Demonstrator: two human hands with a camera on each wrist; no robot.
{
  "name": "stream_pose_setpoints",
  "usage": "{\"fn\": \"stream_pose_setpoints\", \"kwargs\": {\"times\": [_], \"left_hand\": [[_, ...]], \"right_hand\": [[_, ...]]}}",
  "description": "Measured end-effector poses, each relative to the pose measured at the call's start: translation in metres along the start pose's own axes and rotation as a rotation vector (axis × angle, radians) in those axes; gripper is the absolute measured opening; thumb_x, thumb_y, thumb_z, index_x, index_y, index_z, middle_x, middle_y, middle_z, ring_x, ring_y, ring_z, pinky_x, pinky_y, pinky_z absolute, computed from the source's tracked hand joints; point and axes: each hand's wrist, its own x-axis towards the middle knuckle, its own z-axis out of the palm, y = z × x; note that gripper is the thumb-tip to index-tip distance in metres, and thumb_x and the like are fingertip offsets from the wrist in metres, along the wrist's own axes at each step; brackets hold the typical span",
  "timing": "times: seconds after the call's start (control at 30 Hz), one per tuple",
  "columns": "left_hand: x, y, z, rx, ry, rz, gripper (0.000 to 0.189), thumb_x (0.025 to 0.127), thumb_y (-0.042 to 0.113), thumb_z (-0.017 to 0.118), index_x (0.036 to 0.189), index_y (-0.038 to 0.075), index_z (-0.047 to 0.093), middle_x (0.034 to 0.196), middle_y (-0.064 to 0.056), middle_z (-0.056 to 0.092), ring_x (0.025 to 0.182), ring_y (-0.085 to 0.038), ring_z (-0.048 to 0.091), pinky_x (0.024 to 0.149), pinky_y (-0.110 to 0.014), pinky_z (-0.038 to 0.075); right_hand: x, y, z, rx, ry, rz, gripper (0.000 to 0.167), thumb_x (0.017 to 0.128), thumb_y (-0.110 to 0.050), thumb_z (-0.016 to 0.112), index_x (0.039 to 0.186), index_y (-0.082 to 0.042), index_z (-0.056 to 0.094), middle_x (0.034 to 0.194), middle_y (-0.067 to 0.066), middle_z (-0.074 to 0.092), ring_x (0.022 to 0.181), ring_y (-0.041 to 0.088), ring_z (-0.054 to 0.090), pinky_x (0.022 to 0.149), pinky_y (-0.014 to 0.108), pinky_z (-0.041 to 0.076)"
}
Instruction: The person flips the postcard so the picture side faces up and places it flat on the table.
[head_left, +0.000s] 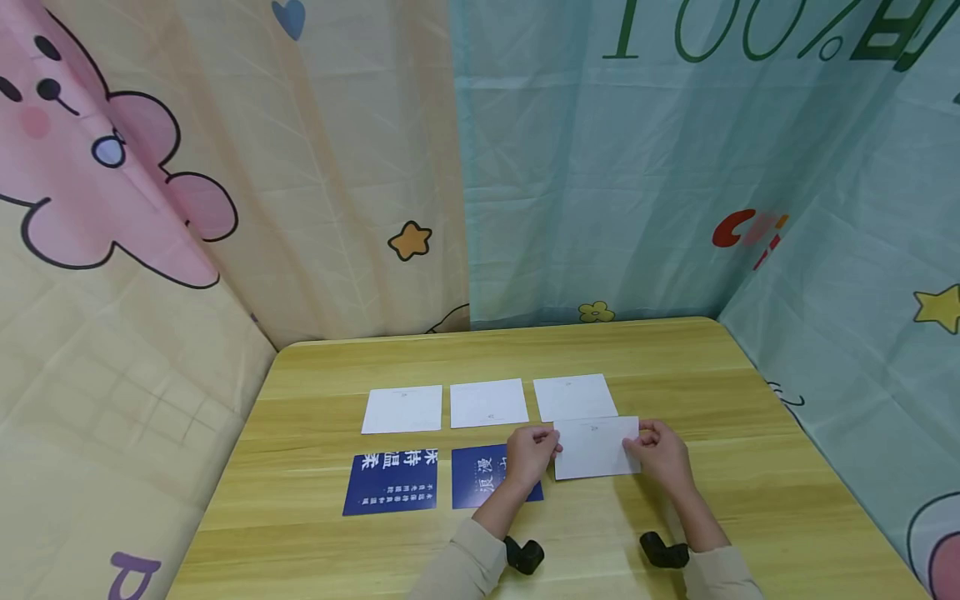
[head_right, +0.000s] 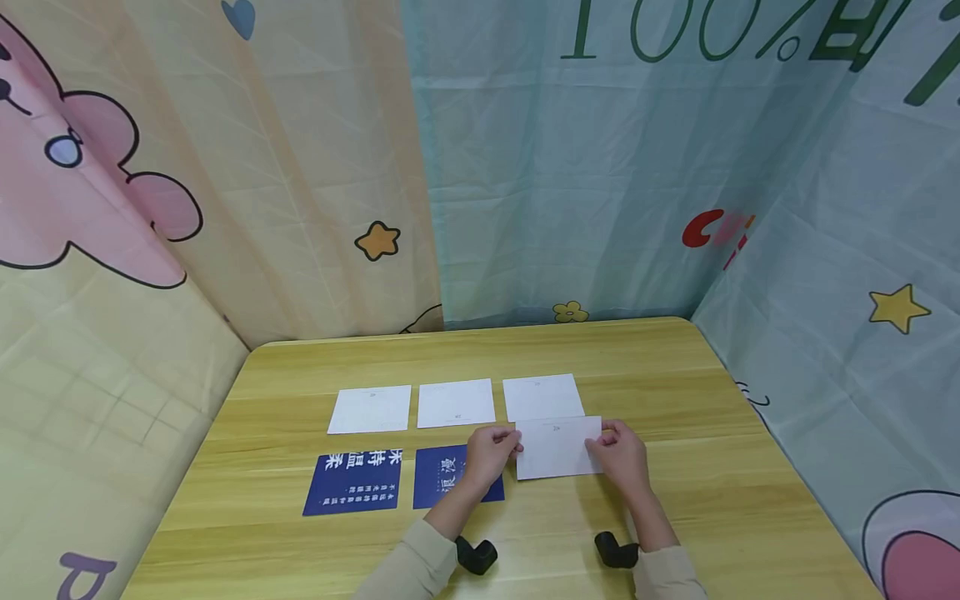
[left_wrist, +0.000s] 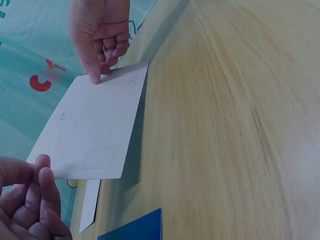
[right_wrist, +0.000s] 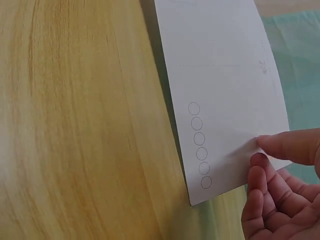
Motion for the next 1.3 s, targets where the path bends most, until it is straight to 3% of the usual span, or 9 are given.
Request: {"fn": "stream_pose_setpoints", "kwargs": {"times": [0.27,0.53,0.8,1.13,1.3], "left_hand": [[-0.001,0.0,-0.003,-0.061,-0.045,-0.008,0.024,0.089,0.017,0.058,0.084,-0.002,0.071,0.063,-0.005,0.064,0.059,-0.015,0.06,0.054,-0.021,0.045],[-0.001,0.001,-0.002,-0.088,-0.038,-0.023,0.029,0.089,0.022,0.058,0.075,-0.001,0.07,0.062,-0.005,0.064,0.057,-0.01,0.058,0.055,-0.021,0.042],[-0.002,0.0,-0.002,-0.112,-0.028,0.004,0.03,0.09,0.017,0.056,0.072,-0.003,0.069,0.062,-0.006,0.064,0.057,-0.012,0.058,0.058,-0.024,0.044],[-0.004,-0.003,-0.002,-0.122,-0.035,-0.002,0.025,0.086,0.011,0.058,0.07,-0.006,0.068,0.063,-0.011,0.065,0.057,-0.019,0.062,0.052,-0.02,0.04],[-0.006,-0.004,-0.004,-0.11,-0.058,0.002,0.023,0.083,0.009,0.058,0.072,-0.006,0.069,0.064,-0.01,0.066,0.056,-0.019,0.063,0.056,-0.026,0.047]], "right_hand": [[0.001,0.006,-0.001,0.339,0.022,0.064,0.035,0.092,-0.021,0.056,0.104,0.012,0.056,0.072,0.002,0.062,0.065,0.009,0.058,0.063,0.024,0.049],[0.0,0.009,-0.003,0.471,0.039,0.082,0.027,0.096,-0.015,0.048,0.102,0.011,0.055,0.067,-0.005,0.059,0.063,0.005,0.057,0.063,0.022,0.048],[-0.005,0.004,-0.009,0.683,0.002,0.124,0.025,0.096,-0.022,0.047,0.086,-0.002,0.058,0.066,-0.002,0.062,0.063,0.007,0.059,0.064,0.022,0.049],[-0.011,0.006,-0.013,0.747,-0.02,0.138,0.025,0.095,-0.02,0.05,0.079,-0.005,0.063,0.067,-0.001,0.064,0.063,0.008,0.061,0.064,0.024,0.05],[-0.015,0.008,-0.015,0.749,-0.032,0.126,0.027,0.094,-0.02,0.052,0.078,-0.003,0.065,0.067,0.0,0.065,0.062,0.01,0.061,0.063,0.025,0.051]]}}
